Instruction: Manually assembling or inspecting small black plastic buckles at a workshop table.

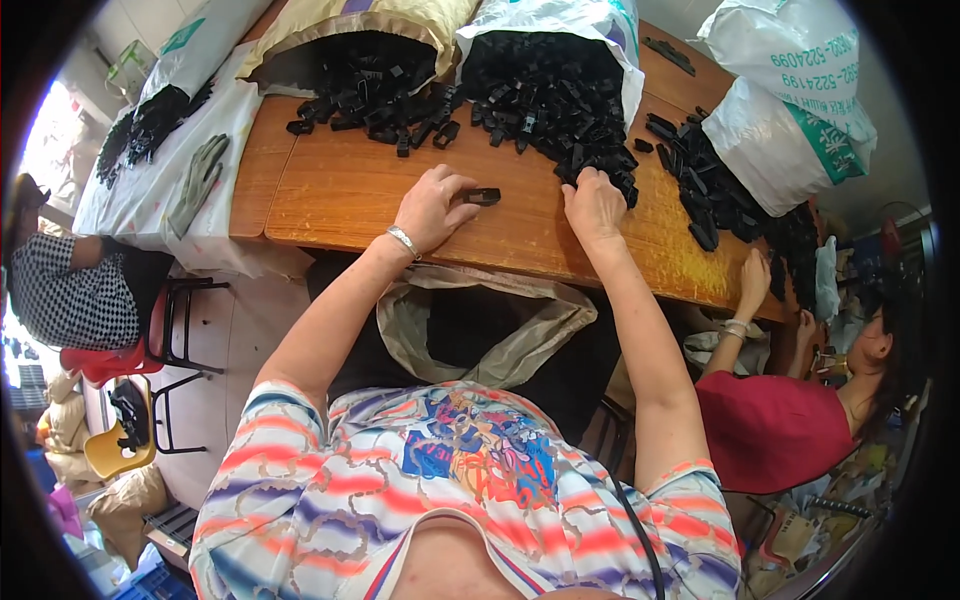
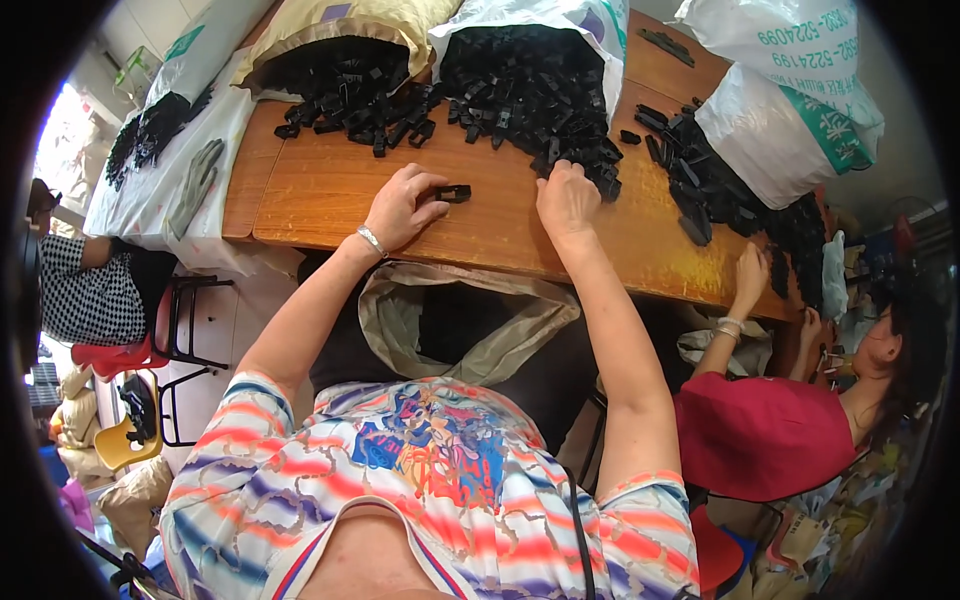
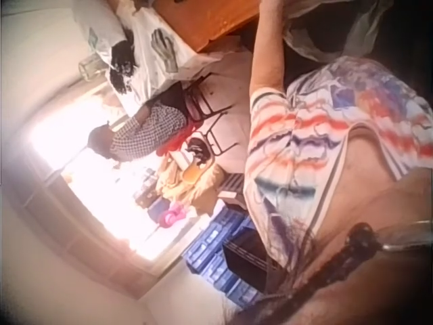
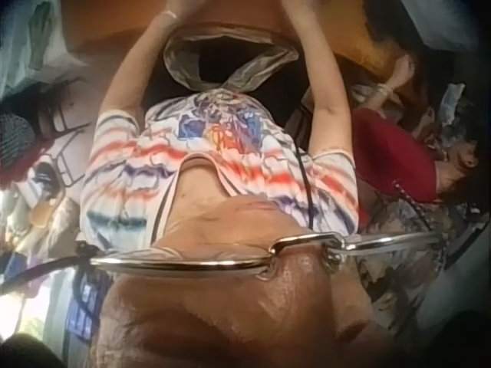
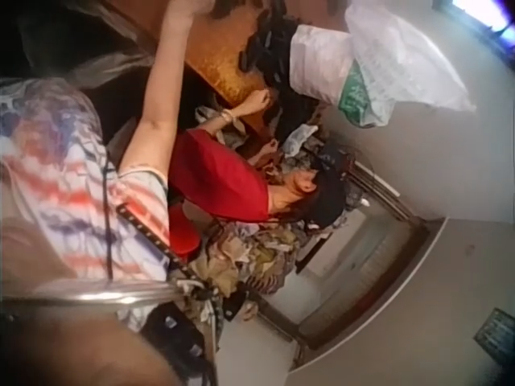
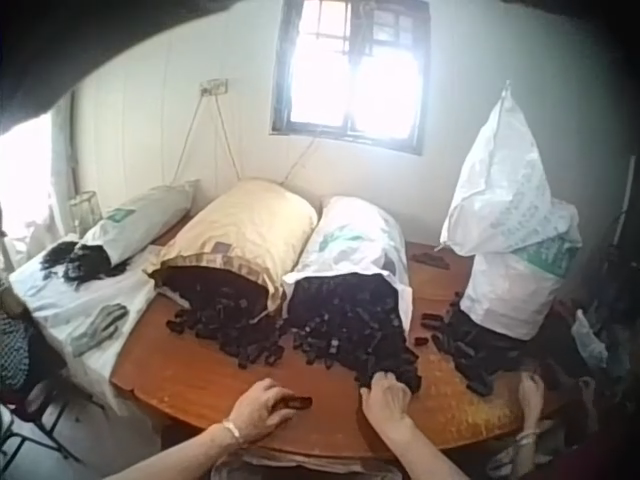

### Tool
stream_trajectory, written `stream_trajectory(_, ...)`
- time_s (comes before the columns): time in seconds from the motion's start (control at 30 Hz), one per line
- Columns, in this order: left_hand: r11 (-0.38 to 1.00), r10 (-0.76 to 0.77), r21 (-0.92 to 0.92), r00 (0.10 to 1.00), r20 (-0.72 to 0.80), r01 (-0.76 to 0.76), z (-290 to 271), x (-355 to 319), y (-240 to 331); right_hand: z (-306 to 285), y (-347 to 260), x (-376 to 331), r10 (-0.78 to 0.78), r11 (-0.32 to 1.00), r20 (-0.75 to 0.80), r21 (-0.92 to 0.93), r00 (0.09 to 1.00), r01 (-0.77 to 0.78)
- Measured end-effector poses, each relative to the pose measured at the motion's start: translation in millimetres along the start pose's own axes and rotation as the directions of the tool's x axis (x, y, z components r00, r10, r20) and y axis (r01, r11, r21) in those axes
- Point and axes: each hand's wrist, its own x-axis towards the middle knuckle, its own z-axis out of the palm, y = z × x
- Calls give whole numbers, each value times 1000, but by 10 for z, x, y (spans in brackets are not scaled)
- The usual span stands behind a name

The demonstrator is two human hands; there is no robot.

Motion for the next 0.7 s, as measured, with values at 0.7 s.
stream_trajectory(0.7,998,-22,66,1000,-22,24,10,-29,18,-222,-377,-98,-377,836,28,440,926,327)
